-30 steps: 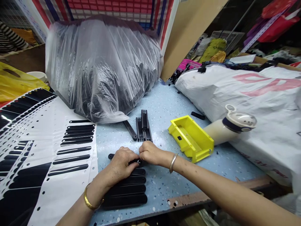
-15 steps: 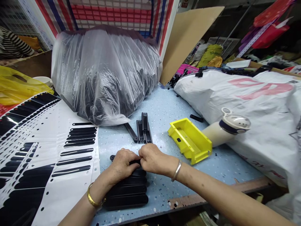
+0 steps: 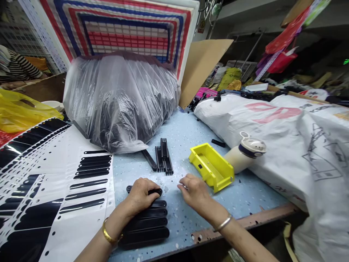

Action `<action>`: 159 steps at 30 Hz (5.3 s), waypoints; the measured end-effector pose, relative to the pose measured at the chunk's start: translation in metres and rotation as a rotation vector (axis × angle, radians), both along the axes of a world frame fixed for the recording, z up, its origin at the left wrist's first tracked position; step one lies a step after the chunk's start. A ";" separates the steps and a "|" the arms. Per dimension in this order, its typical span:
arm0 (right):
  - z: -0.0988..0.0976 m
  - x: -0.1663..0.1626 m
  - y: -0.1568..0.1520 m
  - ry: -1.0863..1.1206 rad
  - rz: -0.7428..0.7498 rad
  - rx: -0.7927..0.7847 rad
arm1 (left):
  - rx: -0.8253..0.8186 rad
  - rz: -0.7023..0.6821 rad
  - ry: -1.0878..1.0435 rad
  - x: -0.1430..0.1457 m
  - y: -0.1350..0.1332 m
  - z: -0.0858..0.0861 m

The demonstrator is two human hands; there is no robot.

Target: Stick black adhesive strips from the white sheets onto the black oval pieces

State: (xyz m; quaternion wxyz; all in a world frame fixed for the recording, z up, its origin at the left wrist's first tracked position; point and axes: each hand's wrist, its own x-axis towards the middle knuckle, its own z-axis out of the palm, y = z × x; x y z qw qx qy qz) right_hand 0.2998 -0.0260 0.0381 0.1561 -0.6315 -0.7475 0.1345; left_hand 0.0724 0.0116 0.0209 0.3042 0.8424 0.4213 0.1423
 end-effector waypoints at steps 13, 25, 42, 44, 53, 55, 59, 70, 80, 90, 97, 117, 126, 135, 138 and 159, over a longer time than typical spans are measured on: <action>-0.021 -0.061 0.017 0.576 -0.157 -0.333 | -0.020 0.067 -0.050 -0.004 0.002 0.003; -0.017 -0.065 0.024 0.632 -0.208 -0.342 | -0.089 0.284 -0.320 -0.042 0.002 -0.010; -0.018 -0.066 0.022 0.576 -0.221 -0.225 | -0.137 0.303 -0.516 -0.045 0.002 -0.030; -0.023 -0.065 0.022 0.557 -0.230 -0.212 | -0.133 0.298 -0.531 -0.045 0.002 -0.031; -0.024 -0.065 0.022 0.475 -0.233 -0.160 | -0.116 0.280 -0.542 -0.047 0.004 -0.033; -0.024 -0.065 0.022 0.466 -0.230 -0.168 | -0.116 0.284 -0.538 -0.047 0.004 -0.032; -0.024 -0.065 0.023 0.458 -0.220 -0.189 | -0.123 0.290 -0.527 -0.047 0.003 -0.030; -0.026 -0.063 0.019 0.449 -0.230 -0.182 | -0.142 0.283 -0.495 -0.047 0.003 -0.025; -0.035 -0.049 0.014 0.513 -0.270 -0.207 | -0.151 0.289 -0.509 -0.047 0.003 -0.028; -0.036 -0.066 0.013 0.494 -0.197 -0.172 | -0.160 0.292 -0.503 -0.047 0.004 -0.027; -0.037 -0.064 0.018 0.495 -0.162 -0.184 | -0.151 0.288 -0.378 -0.049 0.004 -0.021; -0.027 -0.065 0.016 0.378 0.003 -0.093 | 0.117 0.212 0.299 -0.054 0.003 0.004; -0.029 -0.064 0.012 0.262 -0.048 -0.082 | 0.127 0.223 0.256 -0.030 0.000 0.002; -0.035 -0.049 0.002 0.178 0.039 -0.091 | 0.067 0.317 0.073 -0.073 0.018 0.004; -0.027 -0.039 0.008 0.139 0.033 -0.009 | 0.061 0.440 -0.009 -0.098 0.001 0.016; -0.010 -0.068 0.000 0.054 0.136 -0.042 | -0.653 0.768 -0.903 -0.072 -0.155 -0.034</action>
